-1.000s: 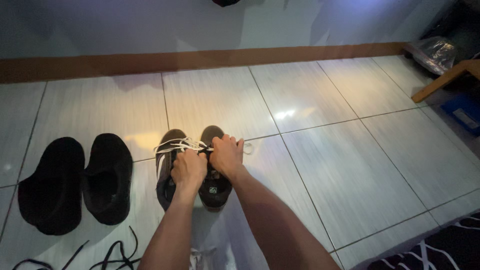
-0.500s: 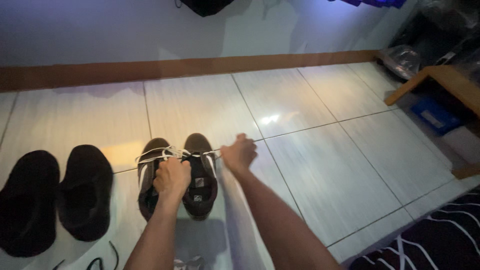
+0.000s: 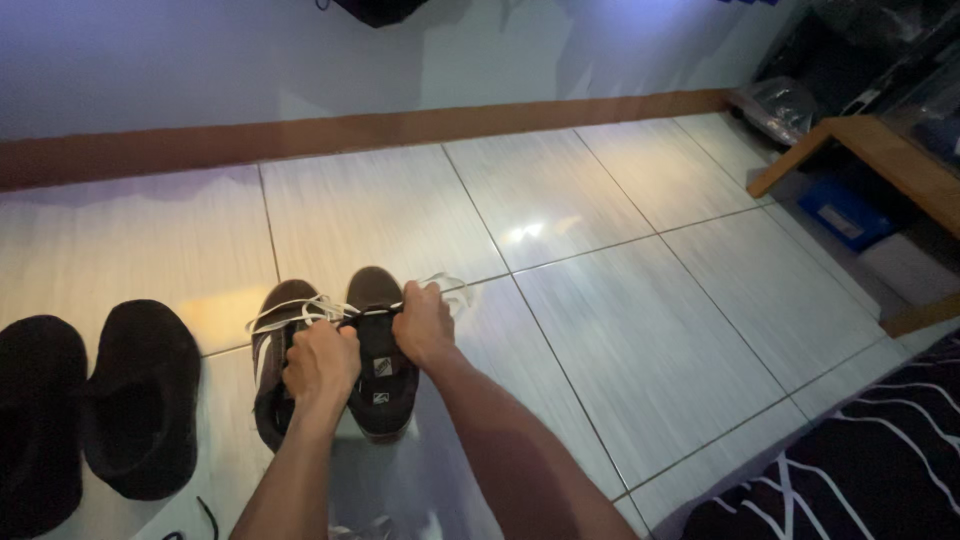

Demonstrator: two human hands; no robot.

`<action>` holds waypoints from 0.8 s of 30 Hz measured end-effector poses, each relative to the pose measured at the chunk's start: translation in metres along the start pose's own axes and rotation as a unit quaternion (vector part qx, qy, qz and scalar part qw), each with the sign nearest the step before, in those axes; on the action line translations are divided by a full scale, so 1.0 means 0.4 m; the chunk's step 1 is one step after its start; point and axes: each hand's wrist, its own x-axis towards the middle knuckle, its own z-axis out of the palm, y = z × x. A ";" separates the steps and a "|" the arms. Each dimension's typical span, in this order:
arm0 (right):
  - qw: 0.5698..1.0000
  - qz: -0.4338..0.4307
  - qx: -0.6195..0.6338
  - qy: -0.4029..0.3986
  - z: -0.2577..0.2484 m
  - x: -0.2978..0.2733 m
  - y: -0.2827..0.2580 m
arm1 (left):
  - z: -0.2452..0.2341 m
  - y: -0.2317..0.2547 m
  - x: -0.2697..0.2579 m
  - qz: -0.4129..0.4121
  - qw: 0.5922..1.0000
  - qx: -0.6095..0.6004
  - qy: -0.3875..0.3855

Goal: The person removes the white laces from a pair of brown shoes and then removes the black laces from a pair of black shoes. The person then re-laces the black shoes with the black laces.

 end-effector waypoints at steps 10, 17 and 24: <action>0.996 0.026 0.076 -0.037 0.029 0.026 0.061 | 0.059 0.006 -0.003 0.170 0.969 0.085 0.161; 0.993 0.058 0.075 -0.069 0.007 0.018 0.049 | 0.127 0.058 0.031 0.307 0.890 0.266 0.207; 0.991 0.091 0.077 -0.063 -0.008 0.008 0.028 | 0.090 0.050 0.061 0.300 0.915 0.199 0.183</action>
